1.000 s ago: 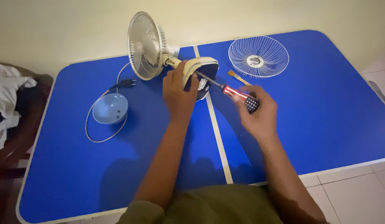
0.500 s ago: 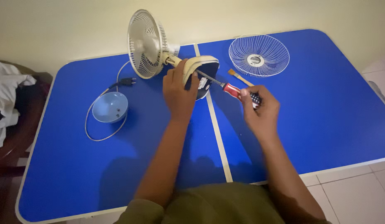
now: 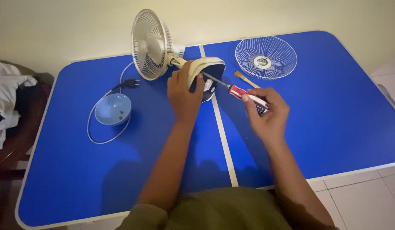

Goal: The person reassembles a small electric fan by arranging internal wires, placing the back cover, and securing it with screws using a screwdriver. The fan remains on a blue table throughout the process.

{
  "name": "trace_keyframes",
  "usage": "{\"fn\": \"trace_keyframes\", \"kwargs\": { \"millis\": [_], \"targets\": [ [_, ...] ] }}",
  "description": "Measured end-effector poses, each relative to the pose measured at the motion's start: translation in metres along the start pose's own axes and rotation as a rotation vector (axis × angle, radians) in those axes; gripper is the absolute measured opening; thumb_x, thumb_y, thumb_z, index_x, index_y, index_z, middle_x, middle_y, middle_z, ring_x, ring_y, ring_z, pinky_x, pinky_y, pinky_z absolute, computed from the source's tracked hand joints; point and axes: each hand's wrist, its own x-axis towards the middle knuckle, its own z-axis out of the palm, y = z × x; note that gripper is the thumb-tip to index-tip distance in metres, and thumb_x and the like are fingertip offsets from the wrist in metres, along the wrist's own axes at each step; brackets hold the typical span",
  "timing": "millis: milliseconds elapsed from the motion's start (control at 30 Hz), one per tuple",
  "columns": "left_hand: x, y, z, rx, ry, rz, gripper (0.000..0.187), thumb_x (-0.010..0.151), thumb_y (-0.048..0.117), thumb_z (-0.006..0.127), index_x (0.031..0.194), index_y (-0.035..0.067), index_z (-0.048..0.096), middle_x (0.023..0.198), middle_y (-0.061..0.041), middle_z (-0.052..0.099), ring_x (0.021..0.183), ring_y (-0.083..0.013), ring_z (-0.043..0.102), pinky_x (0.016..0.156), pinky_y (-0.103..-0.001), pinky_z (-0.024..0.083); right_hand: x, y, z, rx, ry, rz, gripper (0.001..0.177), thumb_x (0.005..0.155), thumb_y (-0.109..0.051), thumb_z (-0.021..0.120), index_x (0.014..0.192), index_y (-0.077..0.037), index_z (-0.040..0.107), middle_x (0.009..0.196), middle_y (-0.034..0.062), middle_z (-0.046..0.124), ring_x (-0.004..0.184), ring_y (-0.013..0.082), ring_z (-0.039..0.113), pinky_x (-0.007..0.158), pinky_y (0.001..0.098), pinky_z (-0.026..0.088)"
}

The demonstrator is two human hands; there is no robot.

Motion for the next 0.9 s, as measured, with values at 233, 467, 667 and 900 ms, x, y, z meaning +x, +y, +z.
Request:
{"fn": "trace_keyframes", "kwargs": {
  "millis": [233, 467, 667, 900],
  "targets": [
    [0.0, 0.0, 0.002, 0.016, 0.019, -0.012, 0.041, 0.09, 0.02, 0.075, 0.13, 0.014, 0.067, 0.107, -0.007, 0.065, 0.093, -0.0287, 0.06, 0.084, -0.042, 0.052, 0.0, -0.004, 0.0, 0.184, -0.073, 0.075, 0.031, 0.09, -0.01, 0.081, 0.111, 0.0, 0.06, 0.109, 0.0078, 0.066, 0.097, 0.0094, 0.065, 0.084, 0.0238, 0.054],
    [0.002, -0.001, 0.002, 0.024, 0.024, 0.024, 0.041, 0.09, 0.02, 0.075, 0.13, 0.013, 0.066, 0.108, -0.008, 0.065, 0.094, -0.0298, 0.06, 0.085, -0.042, 0.051, 0.003, -0.017, -0.003, -0.005, 0.012, -0.102, 0.022, 0.093, -0.005, 0.082, 0.107, 0.001, 0.066, 0.104, 0.0121, 0.067, 0.094, 0.018, 0.069, 0.084, 0.0296, 0.055],
    [-0.001, -0.002, 0.002, 0.01, -0.011, -0.009, 0.042, 0.091, 0.02, 0.074, 0.132, 0.012, 0.066, 0.107, -0.009, 0.064, 0.093, -0.0303, 0.059, 0.084, -0.043, 0.051, 0.005, -0.023, -0.005, -0.176, 0.013, -0.123, 0.016, 0.096, -0.009, 0.08, 0.106, 0.001, 0.073, 0.094, 0.0136, 0.071, 0.081, 0.0197, 0.069, 0.072, 0.0302, 0.051],
    [0.001, -0.003, 0.003, 0.012, -0.008, 0.007, 0.043, 0.092, 0.021, 0.074, 0.133, 0.012, 0.065, 0.108, -0.01, 0.063, 0.094, -0.0313, 0.058, 0.084, -0.043, 0.05, 0.003, -0.016, 0.002, -0.073, 0.02, 0.102, 0.019, 0.1, -0.017, 0.076, 0.105, 0.001, 0.075, 0.082, 0.0051, 0.07, 0.071, 0.0065, 0.058, 0.062, 0.0244, 0.044]
  ]
}}
